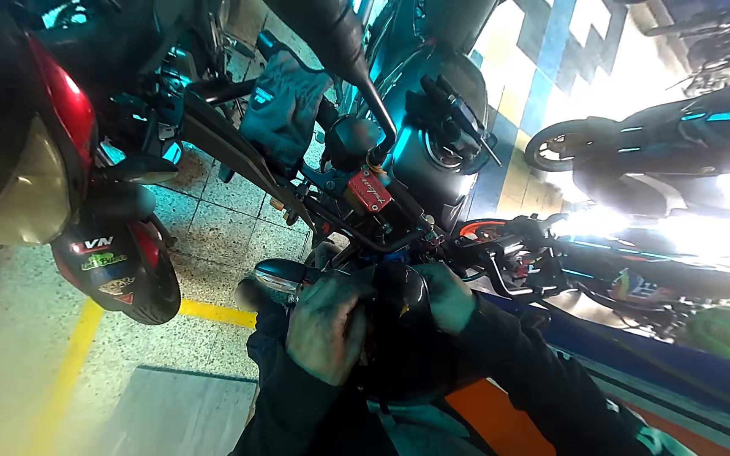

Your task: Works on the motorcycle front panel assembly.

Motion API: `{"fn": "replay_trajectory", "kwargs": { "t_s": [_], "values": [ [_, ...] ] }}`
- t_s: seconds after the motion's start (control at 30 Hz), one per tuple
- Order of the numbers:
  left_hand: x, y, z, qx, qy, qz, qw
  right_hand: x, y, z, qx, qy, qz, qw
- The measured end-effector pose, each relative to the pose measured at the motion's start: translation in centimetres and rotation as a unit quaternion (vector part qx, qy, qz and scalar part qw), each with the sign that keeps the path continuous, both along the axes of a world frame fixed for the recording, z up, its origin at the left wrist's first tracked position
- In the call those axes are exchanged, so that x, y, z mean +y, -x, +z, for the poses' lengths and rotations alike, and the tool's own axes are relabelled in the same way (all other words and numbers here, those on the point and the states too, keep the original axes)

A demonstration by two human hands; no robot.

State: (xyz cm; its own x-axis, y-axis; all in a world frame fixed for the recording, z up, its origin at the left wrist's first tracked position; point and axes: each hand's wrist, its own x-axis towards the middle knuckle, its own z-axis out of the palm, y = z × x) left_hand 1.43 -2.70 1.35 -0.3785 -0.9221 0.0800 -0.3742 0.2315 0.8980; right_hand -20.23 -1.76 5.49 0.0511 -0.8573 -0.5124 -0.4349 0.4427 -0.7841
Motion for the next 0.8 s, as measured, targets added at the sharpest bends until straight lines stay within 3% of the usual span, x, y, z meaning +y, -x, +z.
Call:
{"fn": "replay_trajectory", "kwargs": {
  "t_s": [0.53, 0.67, 0.8],
  "values": [
    [-0.1, -0.1, 0.2, 0.024, -0.033, -0.002, 0.999, 0.0, -0.1, 0.2, -0.007, -0.002, -0.003, 1.000],
    [-0.1, 0.0, -0.1, 0.006, 0.014, -0.004, 1.000, -0.2, -0.3, 0.4, 0.000, -0.001, -0.001, 1.000],
    [-0.2, 0.0, -0.2, 0.039, -0.030, 0.005, 0.999, 0.3, 0.2, -0.6, -0.016, 0.005, -0.013, 1.000]
  ]
}}
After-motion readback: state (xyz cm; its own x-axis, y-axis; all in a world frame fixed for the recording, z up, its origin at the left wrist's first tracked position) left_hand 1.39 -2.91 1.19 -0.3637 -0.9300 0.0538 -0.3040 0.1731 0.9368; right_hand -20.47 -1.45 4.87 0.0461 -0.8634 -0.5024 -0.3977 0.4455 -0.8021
